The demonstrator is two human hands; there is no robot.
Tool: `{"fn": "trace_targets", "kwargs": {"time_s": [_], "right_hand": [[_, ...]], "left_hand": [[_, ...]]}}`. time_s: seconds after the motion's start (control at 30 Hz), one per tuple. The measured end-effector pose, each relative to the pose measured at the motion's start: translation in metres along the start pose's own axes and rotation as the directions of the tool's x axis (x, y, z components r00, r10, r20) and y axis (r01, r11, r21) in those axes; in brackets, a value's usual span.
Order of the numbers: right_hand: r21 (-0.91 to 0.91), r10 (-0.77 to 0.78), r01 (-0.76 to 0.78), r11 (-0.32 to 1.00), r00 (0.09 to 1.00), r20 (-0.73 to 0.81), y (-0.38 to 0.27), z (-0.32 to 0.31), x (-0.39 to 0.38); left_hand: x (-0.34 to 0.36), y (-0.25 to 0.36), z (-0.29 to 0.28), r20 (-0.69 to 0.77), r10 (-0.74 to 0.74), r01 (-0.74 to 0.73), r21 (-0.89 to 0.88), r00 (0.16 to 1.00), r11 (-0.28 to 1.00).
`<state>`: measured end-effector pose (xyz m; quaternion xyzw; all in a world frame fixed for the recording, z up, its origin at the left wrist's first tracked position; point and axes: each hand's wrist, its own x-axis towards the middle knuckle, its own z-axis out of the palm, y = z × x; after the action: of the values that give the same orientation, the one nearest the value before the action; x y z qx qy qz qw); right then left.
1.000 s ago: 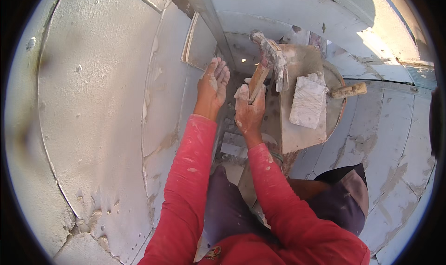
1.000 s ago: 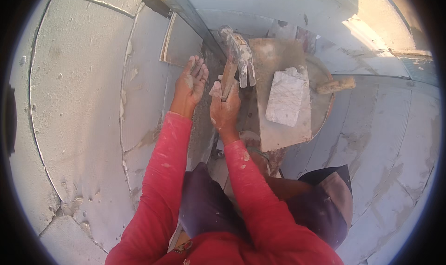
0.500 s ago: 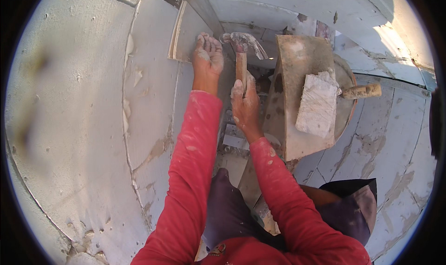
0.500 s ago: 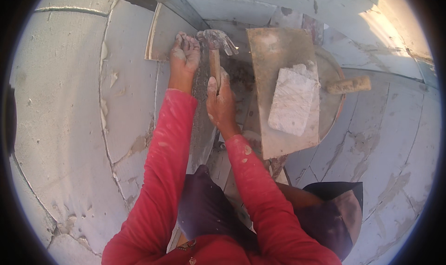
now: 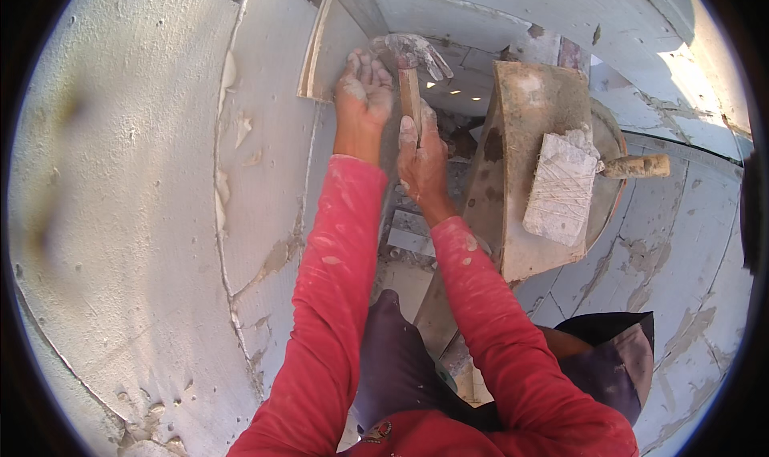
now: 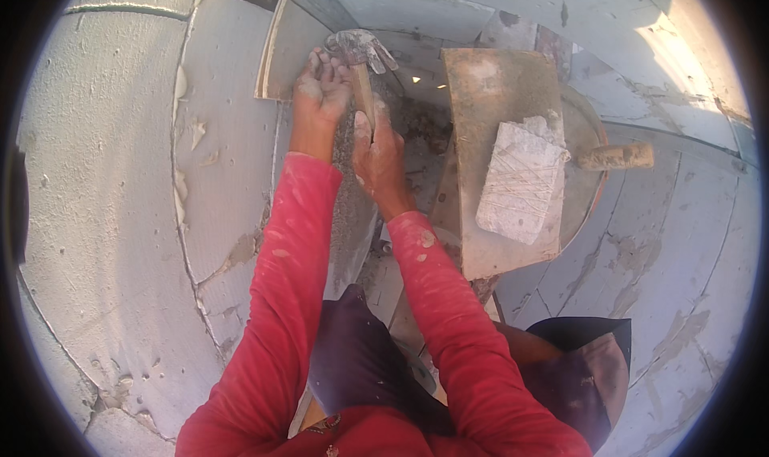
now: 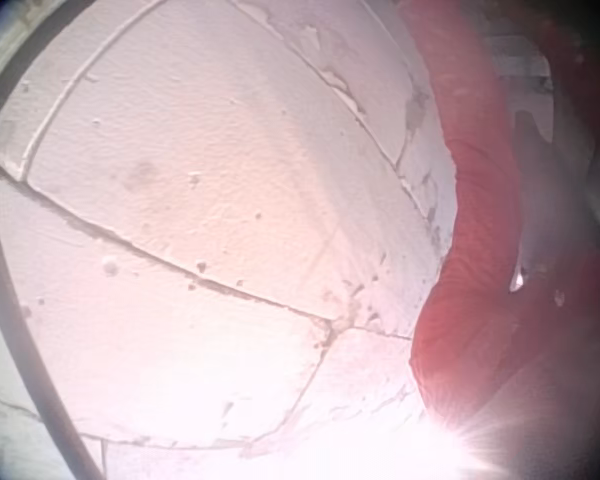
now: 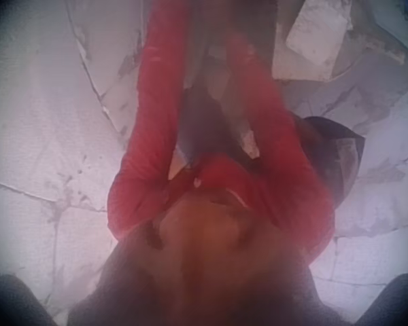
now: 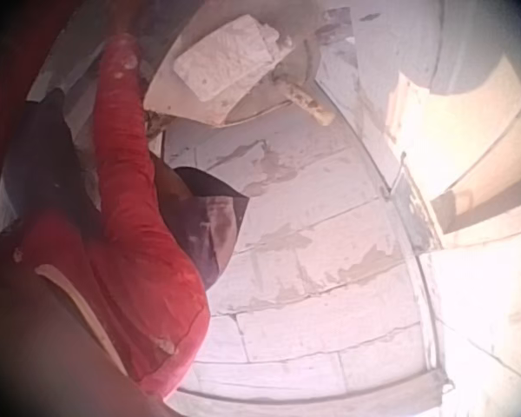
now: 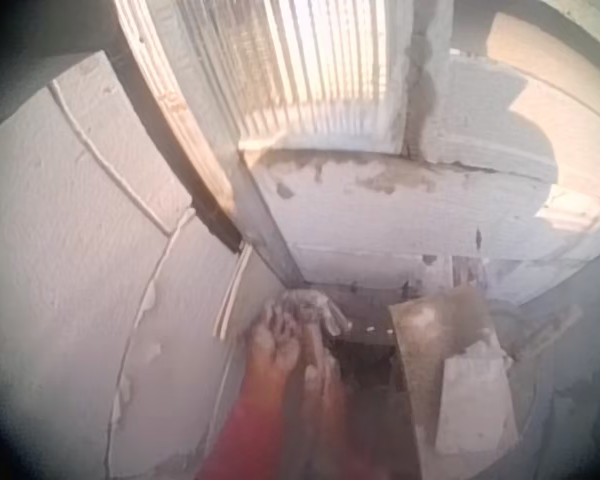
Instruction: The person installs white tiles on a wall using a trowel to apply adhesive and a hammer to tap them into place. They repeatedly retrieve tiles and tools from a bucket, apply adhesive to the wall, position tiles, and secure them with a hammer.
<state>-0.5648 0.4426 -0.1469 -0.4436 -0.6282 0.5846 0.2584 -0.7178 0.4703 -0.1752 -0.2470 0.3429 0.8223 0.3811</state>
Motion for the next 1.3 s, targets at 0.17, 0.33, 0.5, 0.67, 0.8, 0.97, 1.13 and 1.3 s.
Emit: {"fn": "trace_targets", "kwargs": {"time_s": [0.17, 0.33, 0.5, 0.67, 0.8, 0.97, 1.13, 1.3], "right_hand": [[-0.051, -0.116, 0.114, 0.992, 0.992, -0.047, 0.001, 0.003, -0.005], [-0.029, -0.026, 0.024, 0.999, 0.999, -0.046, -0.011, -0.002, -0.007], [-0.05, -0.049, 0.049, 0.998, 0.999, -0.004, -0.01, 0.005, -0.006], [-0.03, -0.132, 0.131, 0.991, 0.989, -0.062, -0.013, 0.005, -0.009], [-0.047, 0.037, -0.036, 0.998, 0.999, 0.03, -0.015, 0.002, -0.005], [-0.07, -0.044, 0.04, 0.997, 0.997, -0.057, -0.016, 0.003, -0.013], [-0.008, -0.002, 0.002, 1.0, 1.0, -0.002, -0.007, -0.001, -0.01], [-0.027, -0.006, 0.005, 1.0, 0.999, -0.036, -0.015, -0.005, -0.01]], "left_hand": [[0.003, 0.0, 0.0, 0.01, -0.017, 0.017, -0.014, 1.0, 1.0], [-0.003, -0.001, 0.001, -0.016, -0.018, 0.018, -0.016, 1.0, 1.0], [0.004, 0.003, 0.002, -0.001, 0.038, -0.038, -0.008, 0.999, 0.999], [-0.004, 0.004, 0.009, -0.038, 0.002, -0.003, -0.037, 0.999, 0.999], [-0.007, 0.01, 0.012, -0.117, -0.017, 0.015, -0.015, 0.993, 1.0], [-0.001, 0.009, 0.003, -0.057, -0.046, 0.046, 0.0, 0.997, 0.999], [-0.005, 0.005, 0.008, -0.09, -0.062, 0.064, 0.015, 0.994, 0.998], [-0.019, 0.009, 0.019, -0.105, 0.0, 0.003, 0.033, 0.994, 0.999]]}}
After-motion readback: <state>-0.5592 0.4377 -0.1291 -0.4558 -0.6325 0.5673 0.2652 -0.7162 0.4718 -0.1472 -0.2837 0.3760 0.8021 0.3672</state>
